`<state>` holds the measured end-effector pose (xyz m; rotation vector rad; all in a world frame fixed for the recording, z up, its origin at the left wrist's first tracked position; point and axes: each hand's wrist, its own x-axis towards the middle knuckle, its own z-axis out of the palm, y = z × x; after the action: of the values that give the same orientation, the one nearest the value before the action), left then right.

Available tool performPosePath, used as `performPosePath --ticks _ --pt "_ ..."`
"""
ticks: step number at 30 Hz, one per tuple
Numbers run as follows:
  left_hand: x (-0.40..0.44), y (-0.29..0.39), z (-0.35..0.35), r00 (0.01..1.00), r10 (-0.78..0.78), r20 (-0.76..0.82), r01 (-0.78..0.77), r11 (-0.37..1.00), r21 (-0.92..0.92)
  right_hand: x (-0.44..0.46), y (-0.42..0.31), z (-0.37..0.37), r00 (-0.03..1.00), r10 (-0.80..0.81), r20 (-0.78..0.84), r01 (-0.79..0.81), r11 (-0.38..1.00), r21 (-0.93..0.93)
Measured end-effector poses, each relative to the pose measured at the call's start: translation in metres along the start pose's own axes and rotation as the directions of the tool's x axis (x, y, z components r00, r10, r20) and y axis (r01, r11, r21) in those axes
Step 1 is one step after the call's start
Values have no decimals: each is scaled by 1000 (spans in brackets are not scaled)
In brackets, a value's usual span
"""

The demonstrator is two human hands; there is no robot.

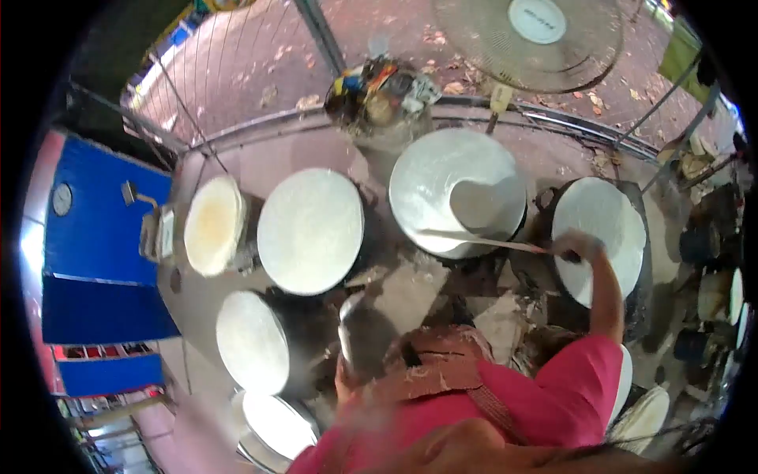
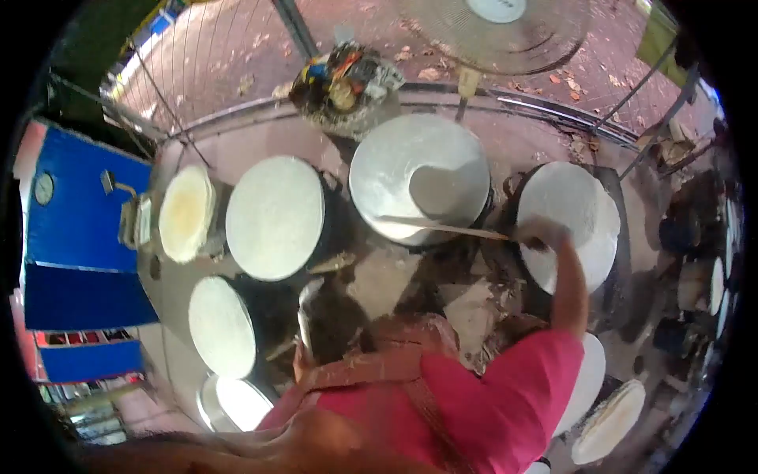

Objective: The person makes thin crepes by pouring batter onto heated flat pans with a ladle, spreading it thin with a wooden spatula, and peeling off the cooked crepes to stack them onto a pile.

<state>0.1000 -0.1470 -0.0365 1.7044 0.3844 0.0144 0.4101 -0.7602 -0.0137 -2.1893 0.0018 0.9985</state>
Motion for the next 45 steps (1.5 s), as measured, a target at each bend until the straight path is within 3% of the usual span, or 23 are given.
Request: performPosePath --ticks 1,2,3,5,7,8,11,13,17,18,21,22,23,24,26,30,33,34,35,38,39,42,45 --pt "-2 -16 -16 999 -45 16 46 998 -48 -61 -7 13 955 298 -13 -293 947 133" --pt "2 -42 -35 993 -116 27 117 992 -52 -95 58 38 987 -122 -107 101 979 -179" --pt "6 -67 -54 982 -187 38 189 980 -54 -134 -2 87 909 41 -416 152 895 420" --pt "13 -47 -75 990 -83 114 68 990 126 -168 -64 181 829 335 -448 314 385 868" --pt "13 -24 -91 982 45 186 -102 946 309 -139 -90 254 763 366 -533 327 493 806" --pt "11 -14 -95 979 -114 170 96 989 111 -124 -103 291 726 380 -573 324 546 773" --pt "4 -32 -119 969 -192 156 171 976 134 14 -128 385 701 337 -629 430 504 749" --pt "-10 22 -123 932 -295 212 324 939 -119 43 -189 386 558 137 -819 142 956 257" --pt "-26 24 -135 953 -265 148 271 963 -19 -23 -191 356 636 291 -715 -380 924 38" --pt "-32 20 -143 939 -286 189 319 932 -172 -32 -173 359 630 367 -684 -458 887 54" --pt "-40 36 -145 957 -265 122 265 964 10 -41 -170 363 500 376 -780 -206 927 314" --pt "-45 34 -141 953 -296 60 291 953 79 -11 -177 375 318 342 -884 77 920 384" --pt "-44 12 -144 995 -56 78 37 974 222 6 -196 374 391 295 -872 105 927 361" --pt "-37 -11 -150 937 -331 114 347 921 -179 18 -221 376 462 261 -848 171 912 374" --pt "-45 43 -137 918 -338 210 381 899 -217 37 -214 377 427 7 -904 31 999 22" --pt "-51 57 -129 916 -326 232 388 864 -320 -28 -153 319 590 204 -781 -269 962 48" --pt "-45 48 -118 888 -321 329 454 720 -525 -14 -149 300 433 311 -846 64 926 372" --pt "-42 40 -113 875 -337 347 483 649 -587 3 -160 302 318 131 -939 130 975 180" --pt "-34 34 -105 867 -338 365 498 577 -647 36 -149 311 426 -22 -905 281 953 109" --pt "-13 18 -101 607 -326 725 790 150 -594 0 -175 323 697 68 -714 -36 998 60" --pt "-10 28 -96 650 -372 662 757 389 -525 -6 -153 325 645 101 -758 -69 995 74" --pt "-4 38 -89 534 -293 793 844 239 -480 -34 -105 262 631 292 -719 -268 952 151" --pt "3 30 -70 510 -432 744 847 100 -522 -13 -140 228 430 270 -861 64 943 328"
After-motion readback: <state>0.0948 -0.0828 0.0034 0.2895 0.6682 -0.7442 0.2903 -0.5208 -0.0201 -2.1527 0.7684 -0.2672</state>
